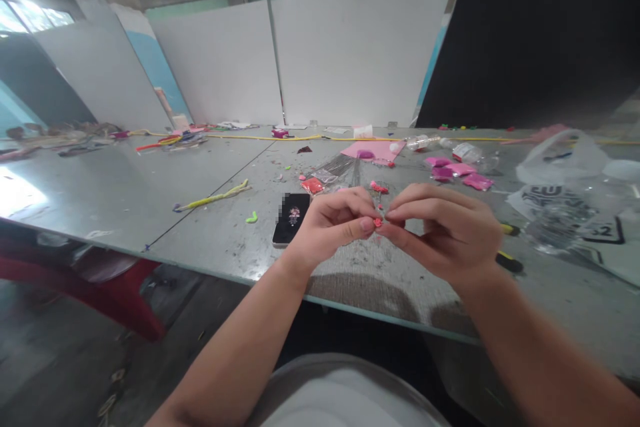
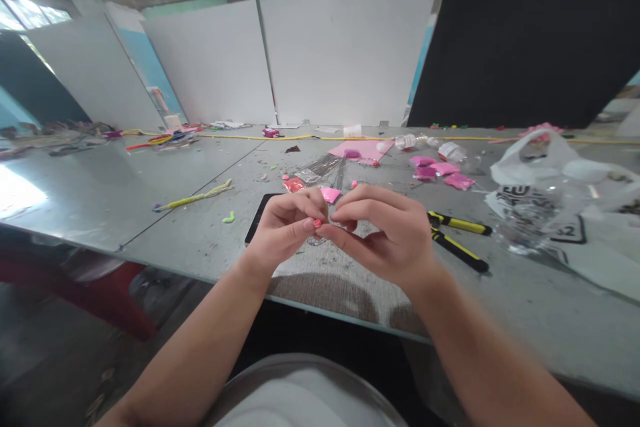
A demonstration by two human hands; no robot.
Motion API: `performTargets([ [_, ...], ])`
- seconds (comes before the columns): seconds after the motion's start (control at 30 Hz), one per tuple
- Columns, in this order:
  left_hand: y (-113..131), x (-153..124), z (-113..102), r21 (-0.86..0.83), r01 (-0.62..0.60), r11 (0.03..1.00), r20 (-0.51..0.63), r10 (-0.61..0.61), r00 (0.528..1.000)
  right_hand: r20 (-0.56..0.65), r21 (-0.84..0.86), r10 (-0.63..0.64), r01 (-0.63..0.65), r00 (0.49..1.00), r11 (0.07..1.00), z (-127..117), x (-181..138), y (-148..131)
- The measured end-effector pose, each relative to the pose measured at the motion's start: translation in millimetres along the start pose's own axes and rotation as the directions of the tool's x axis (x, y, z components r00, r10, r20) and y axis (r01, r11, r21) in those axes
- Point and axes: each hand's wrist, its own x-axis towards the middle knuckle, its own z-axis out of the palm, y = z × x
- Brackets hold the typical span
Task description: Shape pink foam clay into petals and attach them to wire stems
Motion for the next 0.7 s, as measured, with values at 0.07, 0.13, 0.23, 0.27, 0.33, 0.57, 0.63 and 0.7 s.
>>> performTargets([
  [0.07,0.5,0.0,0.5,0.001,0.005,1.000,0.007,-0.005,1.000,0.021,0.023,-0.004,0.004,1.000,1.000,-0.7,-0.4,0.8],
  [0.13,0.6,-0.1,1.0,-0.008,0.012,1.000,0.016,-0.012,1.000,0.035,0.039,-0.004,0.003,0.999,0.999,-0.9,-0.8,1.2],
  [0.23,-0.1,-0.5,1.1,-0.023,0.026,0.999,0.029,-0.025,0.999,0.033,0.045,0.007,-0.009,0.999,0.999,-0.6,-1.1,1.0],
  [0.27,-0.4,-0.7,1.0,-0.027,0.029,0.999,0.033,-0.028,0.999,0.029,0.045,0.010,-0.011,1.000,0.999,-0.5,-1.1,0.8],
  [0.33,-0.7,-0.9,0.6,-0.037,0.027,0.999,0.049,-0.025,0.998,0.026,0.047,0.011,-0.012,1.000,0.999,-0.4,-1.0,0.6],
  [0.57,-0.1,-0.8,0.6,-0.054,0.059,0.997,0.069,-0.055,0.996,0.027,0.037,0.007,-0.008,1.000,0.999,-1.0,-1.1,1.8],
  [0.63,0.2,-0.7,1.0,-0.052,0.080,0.995,0.062,-0.077,0.995,0.035,0.052,0.018,-0.019,0.999,0.998,-0.8,-0.9,1.9],
  [0.7,0.2,-0.5,1.1,-0.061,0.081,0.995,0.072,-0.077,0.994,0.042,0.066,0.024,-0.026,0.999,0.997,-0.4,-0.5,1.8],
])
